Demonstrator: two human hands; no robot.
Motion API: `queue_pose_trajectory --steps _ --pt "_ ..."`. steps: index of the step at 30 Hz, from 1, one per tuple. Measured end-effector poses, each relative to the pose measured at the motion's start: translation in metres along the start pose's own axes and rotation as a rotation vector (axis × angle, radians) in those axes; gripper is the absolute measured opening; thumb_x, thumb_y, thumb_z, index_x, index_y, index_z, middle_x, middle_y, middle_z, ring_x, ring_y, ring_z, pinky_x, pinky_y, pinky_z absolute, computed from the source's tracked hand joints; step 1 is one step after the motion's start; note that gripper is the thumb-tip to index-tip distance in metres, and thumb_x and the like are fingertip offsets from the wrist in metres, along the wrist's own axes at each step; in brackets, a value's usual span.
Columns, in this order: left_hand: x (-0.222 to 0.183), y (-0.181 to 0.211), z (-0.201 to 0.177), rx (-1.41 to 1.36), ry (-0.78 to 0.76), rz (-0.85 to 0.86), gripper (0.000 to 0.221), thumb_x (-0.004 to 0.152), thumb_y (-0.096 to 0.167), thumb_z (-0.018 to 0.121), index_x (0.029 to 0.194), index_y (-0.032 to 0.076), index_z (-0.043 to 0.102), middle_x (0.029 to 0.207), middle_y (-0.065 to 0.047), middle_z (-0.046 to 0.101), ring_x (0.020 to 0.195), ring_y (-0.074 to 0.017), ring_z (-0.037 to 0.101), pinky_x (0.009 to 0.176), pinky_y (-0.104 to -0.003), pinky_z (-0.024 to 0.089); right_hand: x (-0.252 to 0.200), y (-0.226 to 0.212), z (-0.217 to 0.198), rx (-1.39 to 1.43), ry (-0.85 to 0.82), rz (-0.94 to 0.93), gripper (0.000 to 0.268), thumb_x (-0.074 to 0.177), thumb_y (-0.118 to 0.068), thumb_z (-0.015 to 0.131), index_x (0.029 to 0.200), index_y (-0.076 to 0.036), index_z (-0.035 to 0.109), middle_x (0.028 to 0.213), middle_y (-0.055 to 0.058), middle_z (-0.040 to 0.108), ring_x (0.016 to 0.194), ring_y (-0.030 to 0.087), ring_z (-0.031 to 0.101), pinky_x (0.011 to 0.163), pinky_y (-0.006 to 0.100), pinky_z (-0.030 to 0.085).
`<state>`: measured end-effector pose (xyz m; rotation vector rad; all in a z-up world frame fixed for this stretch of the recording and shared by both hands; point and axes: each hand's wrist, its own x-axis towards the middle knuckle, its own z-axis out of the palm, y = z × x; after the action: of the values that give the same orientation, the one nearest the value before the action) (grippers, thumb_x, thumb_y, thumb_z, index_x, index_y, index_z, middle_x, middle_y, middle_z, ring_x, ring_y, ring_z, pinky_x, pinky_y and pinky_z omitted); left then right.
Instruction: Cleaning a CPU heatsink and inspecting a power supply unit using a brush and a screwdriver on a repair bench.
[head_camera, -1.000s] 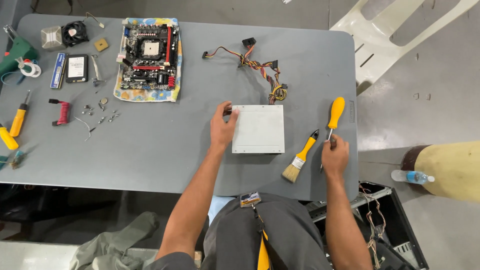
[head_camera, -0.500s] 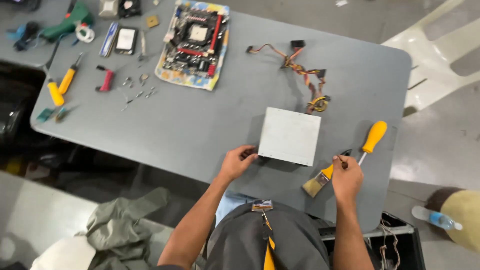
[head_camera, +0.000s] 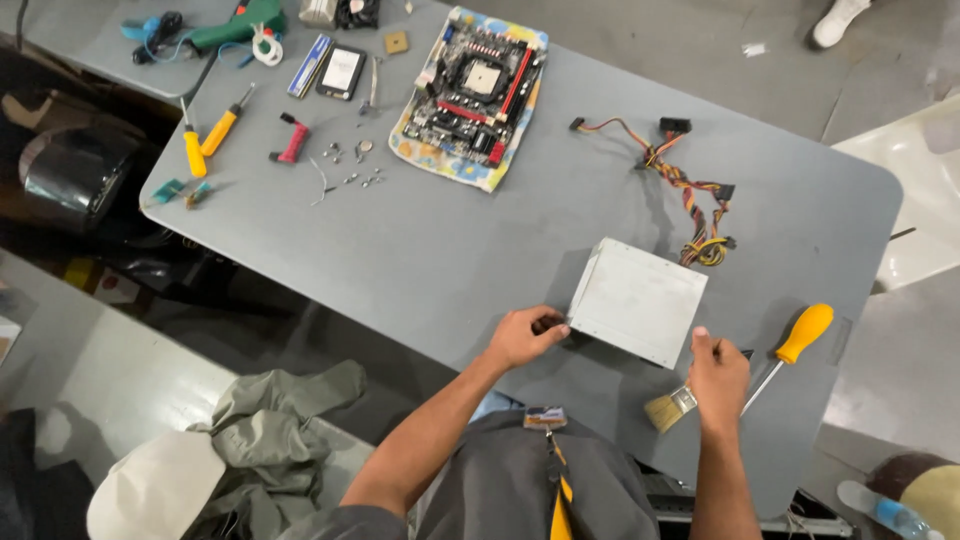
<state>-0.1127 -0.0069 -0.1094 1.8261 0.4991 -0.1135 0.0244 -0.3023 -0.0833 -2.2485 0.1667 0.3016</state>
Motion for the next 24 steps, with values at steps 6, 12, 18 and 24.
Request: queue_pose_trajectory --steps 6,12,18,24 --pt "-0.005 0.014 -0.013 0.0 -0.094 0.004 0.054 0.093 0.059 0.064 0.117 0.012 0.074 0.098 -0.01 0.077 0.086 -0.0268 0.074 0.075 -0.041 0.059 -0.027 -0.012 0.022 -0.006 0.128 -0.089 0.045 0.114 -0.038 0.066 0.086 -0.002 0.063 0.071 0.02 0.061 0.073 0.031 0.06 0.077 0.042 0.046" --pt "-0.003 0.035 -0.028 0.074 -0.199 -0.082 0.059 0.087 0.066 0.051 0.111 0.018 0.074 0.092 0.003 0.074 0.085 -0.0142 0.066 0.074 -0.032 0.05 -0.087 -0.08 0.038 -0.206 0.088 -0.383 0.076 0.086 -0.045 0.074 0.143 0.0 0.053 0.15 0.03 0.038 0.145 0.042 0.03 0.116 0.056 0.031" --pt "-0.002 0.04 -0.038 0.031 -0.245 -0.088 0.048 0.092 0.054 0.054 0.112 0.016 0.074 0.098 -0.002 0.075 0.091 -0.018 0.067 0.079 -0.035 0.051 -0.09 -0.056 0.092 -0.627 0.212 -0.637 0.066 0.092 -0.066 0.057 0.142 -0.022 0.064 0.159 0.014 0.046 0.151 0.038 0.035 0.109 0.078 0.022" --pt "0.003 0.011 -0.036 -0.089 -0.25 0.026 0.039 0.099 0.04 0.064 0.117 0.007 0.072 0.094 -0.011 0.074 0.083 -0.0228 0.072 0.074 -0.037 0.057 -0.037 -0.073 0.104 -0.62 0.387 -0.751 0.063 0.087 -0.05 0.077 0.14 -0.017 0.068 0.152 0.017 0.051 0.144 0.043 0.042 0.104 0.078 0.025"
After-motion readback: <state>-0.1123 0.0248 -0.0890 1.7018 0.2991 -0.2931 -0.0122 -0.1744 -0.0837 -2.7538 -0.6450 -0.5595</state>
